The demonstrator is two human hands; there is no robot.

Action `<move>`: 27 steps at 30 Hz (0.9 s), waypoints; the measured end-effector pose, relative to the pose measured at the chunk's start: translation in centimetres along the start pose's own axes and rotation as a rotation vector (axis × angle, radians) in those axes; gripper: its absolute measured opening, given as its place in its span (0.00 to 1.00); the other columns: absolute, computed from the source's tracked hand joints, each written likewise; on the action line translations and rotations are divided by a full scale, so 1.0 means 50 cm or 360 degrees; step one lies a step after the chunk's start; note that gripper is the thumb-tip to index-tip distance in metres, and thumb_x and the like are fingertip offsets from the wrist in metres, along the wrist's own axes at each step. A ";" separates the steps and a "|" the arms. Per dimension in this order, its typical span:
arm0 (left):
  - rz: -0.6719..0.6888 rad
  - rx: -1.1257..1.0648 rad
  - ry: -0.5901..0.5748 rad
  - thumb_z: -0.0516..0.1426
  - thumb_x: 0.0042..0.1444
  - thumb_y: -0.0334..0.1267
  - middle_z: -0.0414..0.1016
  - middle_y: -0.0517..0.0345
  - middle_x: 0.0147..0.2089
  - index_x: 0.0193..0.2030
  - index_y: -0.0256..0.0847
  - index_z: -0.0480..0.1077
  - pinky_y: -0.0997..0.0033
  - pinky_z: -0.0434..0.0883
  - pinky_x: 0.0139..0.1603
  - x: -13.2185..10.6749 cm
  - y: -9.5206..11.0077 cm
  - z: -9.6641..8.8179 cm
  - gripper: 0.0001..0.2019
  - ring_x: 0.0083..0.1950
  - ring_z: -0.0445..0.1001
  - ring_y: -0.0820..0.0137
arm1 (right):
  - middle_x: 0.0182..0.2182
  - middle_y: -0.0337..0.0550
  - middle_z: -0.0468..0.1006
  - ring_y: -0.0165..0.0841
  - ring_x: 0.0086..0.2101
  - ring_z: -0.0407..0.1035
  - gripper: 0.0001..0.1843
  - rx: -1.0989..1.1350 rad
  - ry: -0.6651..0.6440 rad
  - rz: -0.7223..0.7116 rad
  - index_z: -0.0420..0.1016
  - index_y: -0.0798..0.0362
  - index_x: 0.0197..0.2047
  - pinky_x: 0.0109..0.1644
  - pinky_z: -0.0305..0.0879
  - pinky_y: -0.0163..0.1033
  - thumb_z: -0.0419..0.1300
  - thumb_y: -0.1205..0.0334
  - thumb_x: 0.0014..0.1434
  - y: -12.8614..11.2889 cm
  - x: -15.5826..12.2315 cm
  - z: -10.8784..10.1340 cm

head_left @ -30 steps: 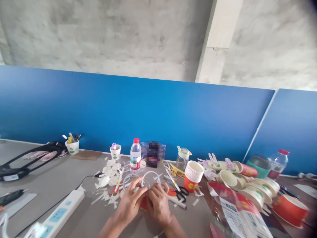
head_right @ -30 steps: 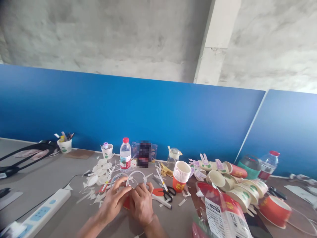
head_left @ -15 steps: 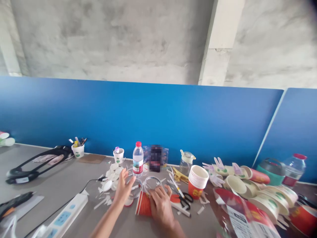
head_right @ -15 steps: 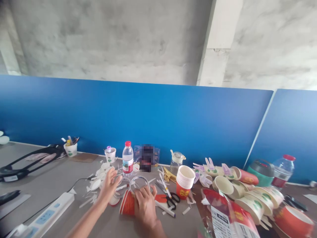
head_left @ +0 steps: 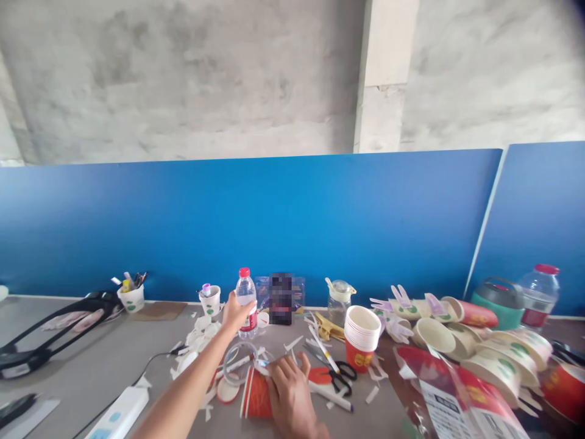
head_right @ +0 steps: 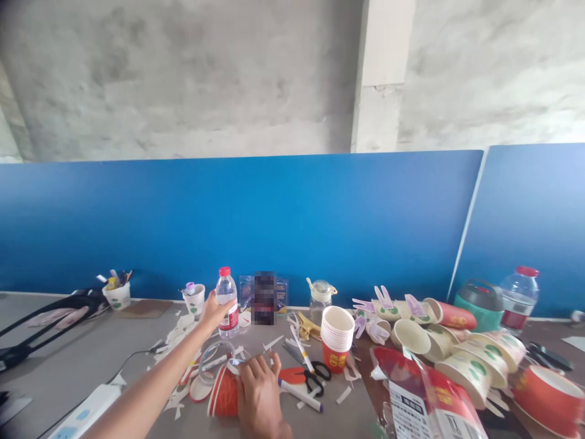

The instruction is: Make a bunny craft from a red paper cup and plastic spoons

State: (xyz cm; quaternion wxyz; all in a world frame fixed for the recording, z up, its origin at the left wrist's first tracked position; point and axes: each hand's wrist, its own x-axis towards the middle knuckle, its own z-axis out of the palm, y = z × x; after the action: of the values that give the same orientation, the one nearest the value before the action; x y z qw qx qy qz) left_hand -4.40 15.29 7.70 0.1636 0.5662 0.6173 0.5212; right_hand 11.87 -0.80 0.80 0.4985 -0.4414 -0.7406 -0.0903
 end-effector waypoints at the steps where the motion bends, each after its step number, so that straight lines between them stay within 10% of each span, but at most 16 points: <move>1: 0.0011 0.0025 0.0013 0.68 0.44 0.40 0.82 0.54 0.37 0.42 0.43 0.69 0.61 0.75 0.40 0.005 0.001 -0.004 0.19 0.42 0.83 0.52 | 0.30 0.34 0.79 0.34 0.32 0.71 0.14 0.0003 0.0005 0.0008 0.67 0.47 0.34 0.56 0.45 0.45 0.52 0.78 0.60 -0.001 0.000 -0.001; 12: -0.0030 0.0214 0.0234 0.65 0.51 0.46 0.78 0.41 0.50 0.48 0.40 0.66 0.58 0.74 0.45 0.125 0.006 -0.002 0.21 0.52 0.80 0.49 | 0.26 0.34 0.76 0.35 0.29 0.68 0.12 0.0012 0.0215 0.0067 0.66 0.47 0.33 0.56 0.45 0.48 0.50 0.75 0.58 0.011 -0.013 0.039; 27: 0.0006 0.0132 0.0122 0.68 0.45 0.44 0.77 0.37 0.49 0.46 0.37 0.67 0.49 0.74 0.52 0.138 -0.037 0.010 0.24 0.60 0.74 0.41 | 0.28 0.35 0.77 0.35 0.32 0.70 0.12 0.0049 0.0143 0.0051 0.68 0.47 0.35 0.55 0.45 0.45 0.49 0.74 0.61 0.018 -0.014 0.035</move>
State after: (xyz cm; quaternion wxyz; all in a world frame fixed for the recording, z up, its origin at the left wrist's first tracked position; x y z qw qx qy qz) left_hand -7.08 21.86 8.66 0.1153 0.5533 0.6432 0.5166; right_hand 11.47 0.36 -0.90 0.5394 -0.4411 -0.7115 -0.0906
